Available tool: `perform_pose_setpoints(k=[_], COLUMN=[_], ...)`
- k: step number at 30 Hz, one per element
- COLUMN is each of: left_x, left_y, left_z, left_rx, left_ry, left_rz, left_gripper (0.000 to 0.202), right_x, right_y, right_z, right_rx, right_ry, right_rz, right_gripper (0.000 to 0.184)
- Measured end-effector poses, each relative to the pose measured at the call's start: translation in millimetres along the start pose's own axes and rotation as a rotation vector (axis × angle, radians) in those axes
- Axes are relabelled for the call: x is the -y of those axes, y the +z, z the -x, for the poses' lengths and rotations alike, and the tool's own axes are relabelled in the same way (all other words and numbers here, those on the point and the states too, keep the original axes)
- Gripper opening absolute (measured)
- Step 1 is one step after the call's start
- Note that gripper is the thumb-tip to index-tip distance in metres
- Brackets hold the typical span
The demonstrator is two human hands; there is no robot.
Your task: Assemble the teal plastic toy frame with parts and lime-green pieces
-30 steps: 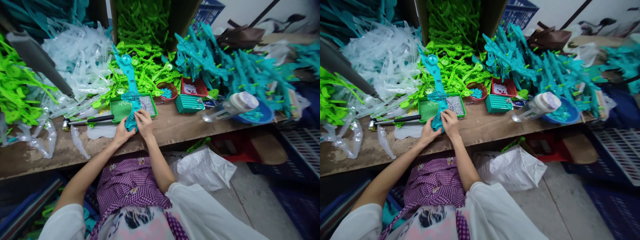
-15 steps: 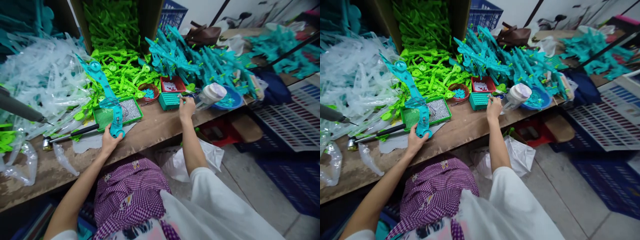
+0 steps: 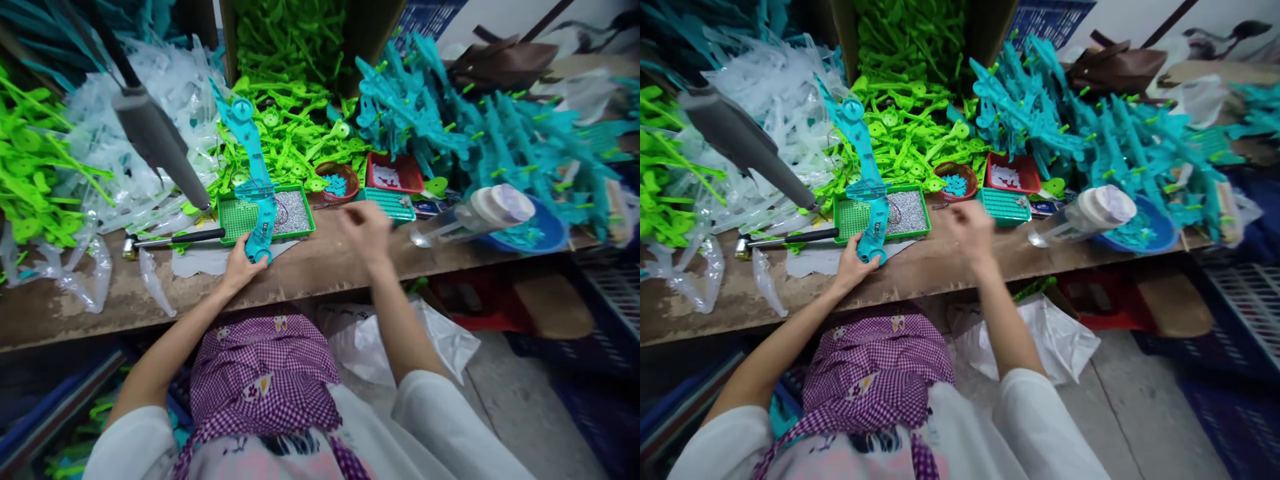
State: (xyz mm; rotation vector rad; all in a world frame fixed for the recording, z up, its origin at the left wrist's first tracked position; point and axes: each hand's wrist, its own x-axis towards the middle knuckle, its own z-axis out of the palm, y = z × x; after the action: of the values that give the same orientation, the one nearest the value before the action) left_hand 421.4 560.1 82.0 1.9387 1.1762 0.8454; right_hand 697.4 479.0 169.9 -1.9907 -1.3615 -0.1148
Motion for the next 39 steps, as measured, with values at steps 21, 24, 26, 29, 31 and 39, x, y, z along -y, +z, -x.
perform_pose_setpoints(k=[21,24,26,29,31,39], left_x=[2.4,2.8,3.1,3.0,1.9,-11.3], left_y=[0.4,0.3,0.4,0.5,-0.9,-32.3], left_z=[0.2,0.5,0.6,-0.6,-1.9,43.2], left_rx=[-0.053,-0.050,-0.051,-0.057,-0.053,0.182], left_ry=[0.014,0.026,0.035,0.034,0.037,0.087], left_rz=[-0.015,-0.012,-0.008,0.002,0.026,0.119], left_gripper=[0.064,0.064,0.064,0.064,0.065,0.070], right_x=[68.9,69.2,71.0,74.3,74.9,60.8], right_y=[115.0,119.7,119.2,108.5,94.7,54.5], right_z=[26.4,32.5,38.8,52.3,60.5,64.3], right_rx=[0.202,0.231,0.267,0.302,0.249,0.197], right_ry=[-0.460,-0.403,-0.398,-0.447,-0.453,0.235], right_rz=[-0.157,-0.126,-0.093,-0.112,-0.194,-0.830], right_gripper=[0.029,0.030,0.032,0.038,0.041,0.070])
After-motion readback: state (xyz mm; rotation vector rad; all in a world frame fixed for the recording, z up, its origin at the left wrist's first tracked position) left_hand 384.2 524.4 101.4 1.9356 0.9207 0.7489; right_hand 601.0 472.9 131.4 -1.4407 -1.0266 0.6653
